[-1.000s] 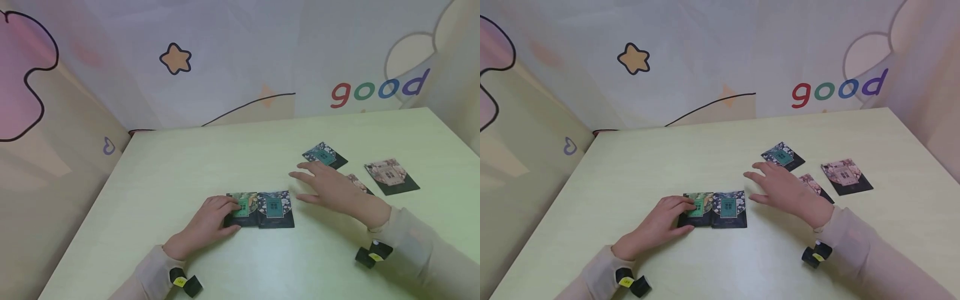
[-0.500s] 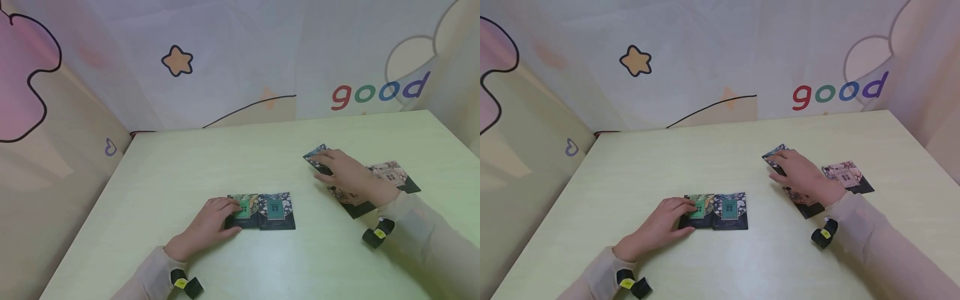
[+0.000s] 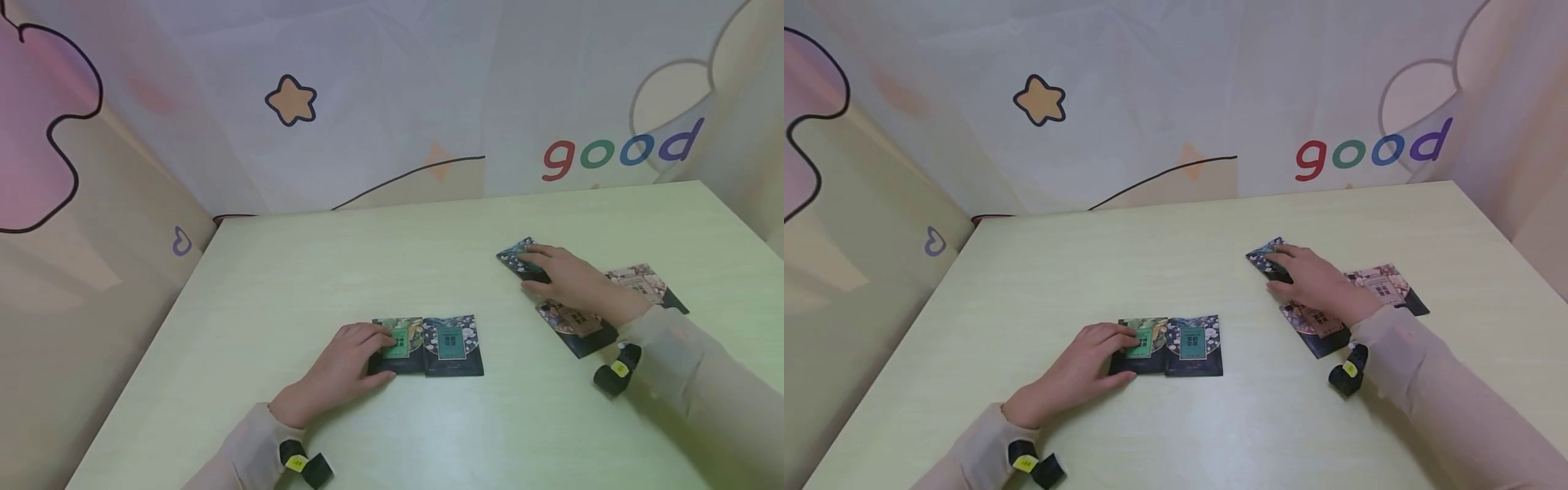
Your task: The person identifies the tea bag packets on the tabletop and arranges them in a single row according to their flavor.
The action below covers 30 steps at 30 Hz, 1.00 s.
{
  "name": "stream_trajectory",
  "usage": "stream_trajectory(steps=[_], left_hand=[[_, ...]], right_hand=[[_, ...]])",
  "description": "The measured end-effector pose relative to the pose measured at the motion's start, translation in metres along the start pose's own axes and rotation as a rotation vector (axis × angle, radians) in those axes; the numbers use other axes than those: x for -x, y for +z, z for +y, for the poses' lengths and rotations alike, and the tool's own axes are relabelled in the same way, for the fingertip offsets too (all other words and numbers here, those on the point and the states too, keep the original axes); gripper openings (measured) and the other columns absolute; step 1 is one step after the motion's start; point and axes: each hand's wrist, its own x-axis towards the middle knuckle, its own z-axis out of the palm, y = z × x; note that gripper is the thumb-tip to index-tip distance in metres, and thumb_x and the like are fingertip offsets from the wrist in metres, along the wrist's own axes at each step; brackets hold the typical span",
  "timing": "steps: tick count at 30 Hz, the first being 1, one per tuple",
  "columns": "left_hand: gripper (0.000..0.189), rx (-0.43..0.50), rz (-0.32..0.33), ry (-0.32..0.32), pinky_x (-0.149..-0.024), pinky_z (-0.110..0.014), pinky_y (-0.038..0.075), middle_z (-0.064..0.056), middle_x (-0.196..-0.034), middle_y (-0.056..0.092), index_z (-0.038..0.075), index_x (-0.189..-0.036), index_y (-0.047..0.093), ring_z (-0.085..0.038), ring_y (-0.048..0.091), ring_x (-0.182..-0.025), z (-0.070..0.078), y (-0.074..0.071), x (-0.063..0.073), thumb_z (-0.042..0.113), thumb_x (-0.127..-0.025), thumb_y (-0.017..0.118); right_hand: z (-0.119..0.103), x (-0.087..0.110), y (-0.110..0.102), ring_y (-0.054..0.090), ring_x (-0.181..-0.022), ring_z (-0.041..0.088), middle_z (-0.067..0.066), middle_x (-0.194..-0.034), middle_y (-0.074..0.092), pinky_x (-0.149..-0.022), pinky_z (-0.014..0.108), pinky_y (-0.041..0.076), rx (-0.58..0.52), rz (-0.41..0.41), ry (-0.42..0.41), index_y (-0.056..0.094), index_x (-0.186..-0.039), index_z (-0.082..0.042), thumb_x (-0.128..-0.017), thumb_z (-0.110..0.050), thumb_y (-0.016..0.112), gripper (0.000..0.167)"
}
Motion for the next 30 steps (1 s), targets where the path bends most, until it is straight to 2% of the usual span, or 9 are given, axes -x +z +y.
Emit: stream_trajectory(steps=[10, 19, 30], left_hand=[[0.044, 0.006, 0.007, 0.004, -0.106, -0.040, 0.041, -0.002, -0.124, 0.062, 0.013, -0.117, 0.064, -0.020, 0.055, -0.120, 0.001, 0.000, -0.002, 0.040, -0.083, 0.072], [0.044, 0.007, 0.003, 0.003, -0.107, -0.040, 0.041, -0.003, -0.125, 0.062, 0.013, -0.117, 0.064, -0.021, 0.055, -0.120, 0.001, -0.001, -0.002, 0.039, -0.083, 0.072], [0.043, 0.017, 0.007, 0.003, -0.106, -0.040, 0.041, -0.003, -0.126, 0.062, 0.013, -0.117, 0.064, -0.021, 0.055, -0.120, 0.001, 0.000, -0.001, 0.039, -0.083, 0.072]], right_hand=[[-0.001, 0.000, -0.002, 0.035, -0.134, 0.050, 0.030, -0.146, 0.038, -0.104, 0.064, 0.036, 0.046, -0.021, 0.002, 0.043, -0.142, 0.000, -0.091, -0.032, 0.063, 0.063], [-0.008, -0.001, -0.005, 0.041, -0.128, 0.051, 0.032, -0.141, 0.043, -0.103, 0.064, 0.038, 0.137, -0.027, 0.000, 0.046, -0.139, 0.002, -0.088, -0.038, 0.067, 0.068], [-0.019, -0.002, -0.004, 0.046, -0.123, 0.048, 0.031, -0.136, 0.049, -0.103, 0.061, 0.041, 0.198, -0.017, -0.029, 0.051, -0.136, 0.001, -0.087, -0.036, 0.069, 0.064]])
